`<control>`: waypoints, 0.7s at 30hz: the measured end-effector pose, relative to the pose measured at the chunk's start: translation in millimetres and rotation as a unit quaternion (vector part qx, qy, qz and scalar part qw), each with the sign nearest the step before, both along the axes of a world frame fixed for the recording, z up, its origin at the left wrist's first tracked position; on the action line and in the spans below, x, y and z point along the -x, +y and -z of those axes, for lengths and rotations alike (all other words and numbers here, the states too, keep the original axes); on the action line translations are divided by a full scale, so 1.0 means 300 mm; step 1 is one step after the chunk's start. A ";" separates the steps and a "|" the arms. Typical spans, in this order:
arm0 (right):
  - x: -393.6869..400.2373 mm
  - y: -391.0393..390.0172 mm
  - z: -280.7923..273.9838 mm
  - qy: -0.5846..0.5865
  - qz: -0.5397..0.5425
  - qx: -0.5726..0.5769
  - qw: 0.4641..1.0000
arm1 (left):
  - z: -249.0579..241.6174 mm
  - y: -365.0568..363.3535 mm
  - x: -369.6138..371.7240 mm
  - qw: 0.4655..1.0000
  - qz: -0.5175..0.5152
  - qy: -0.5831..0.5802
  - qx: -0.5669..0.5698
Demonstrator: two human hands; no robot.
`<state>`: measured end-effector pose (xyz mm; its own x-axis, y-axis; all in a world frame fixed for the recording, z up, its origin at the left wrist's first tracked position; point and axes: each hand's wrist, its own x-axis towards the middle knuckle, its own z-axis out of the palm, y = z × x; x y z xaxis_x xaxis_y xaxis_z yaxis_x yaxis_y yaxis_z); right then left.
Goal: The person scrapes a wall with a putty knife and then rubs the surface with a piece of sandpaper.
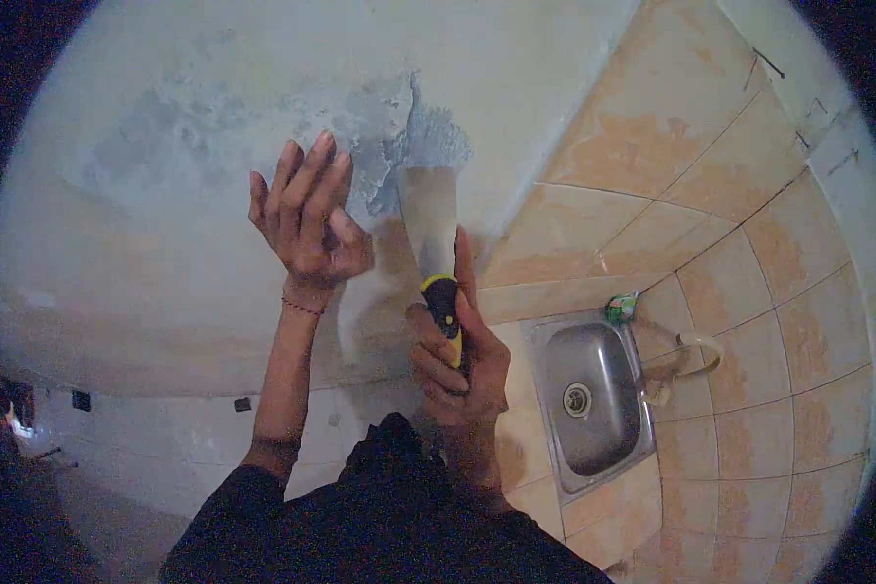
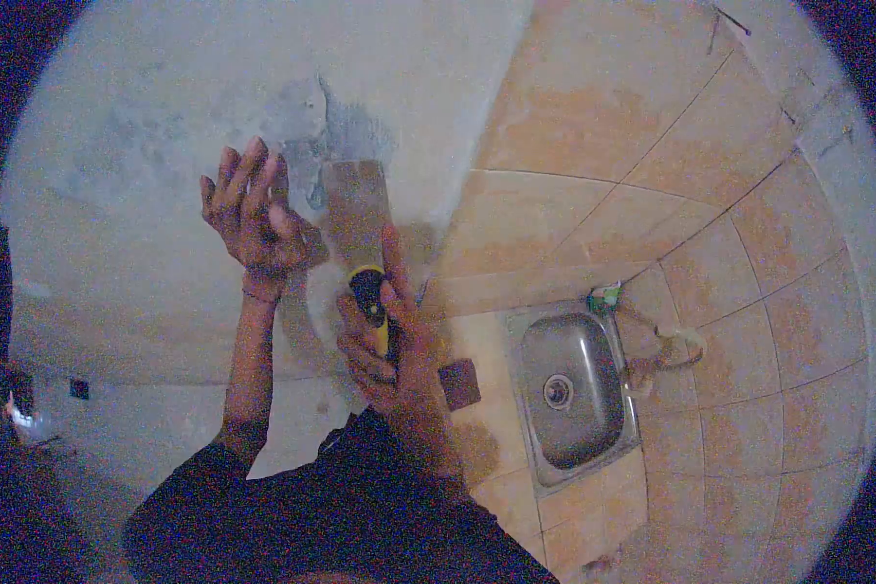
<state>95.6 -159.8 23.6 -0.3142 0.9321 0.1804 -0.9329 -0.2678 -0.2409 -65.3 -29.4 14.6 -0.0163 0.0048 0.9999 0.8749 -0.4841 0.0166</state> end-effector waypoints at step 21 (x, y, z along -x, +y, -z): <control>-0.014 0.014 -0.015 0.079 -0.018 -0.004 0.997 | -0.011 -0.005 -0.004 1.000 0.010 -0.005 -0.007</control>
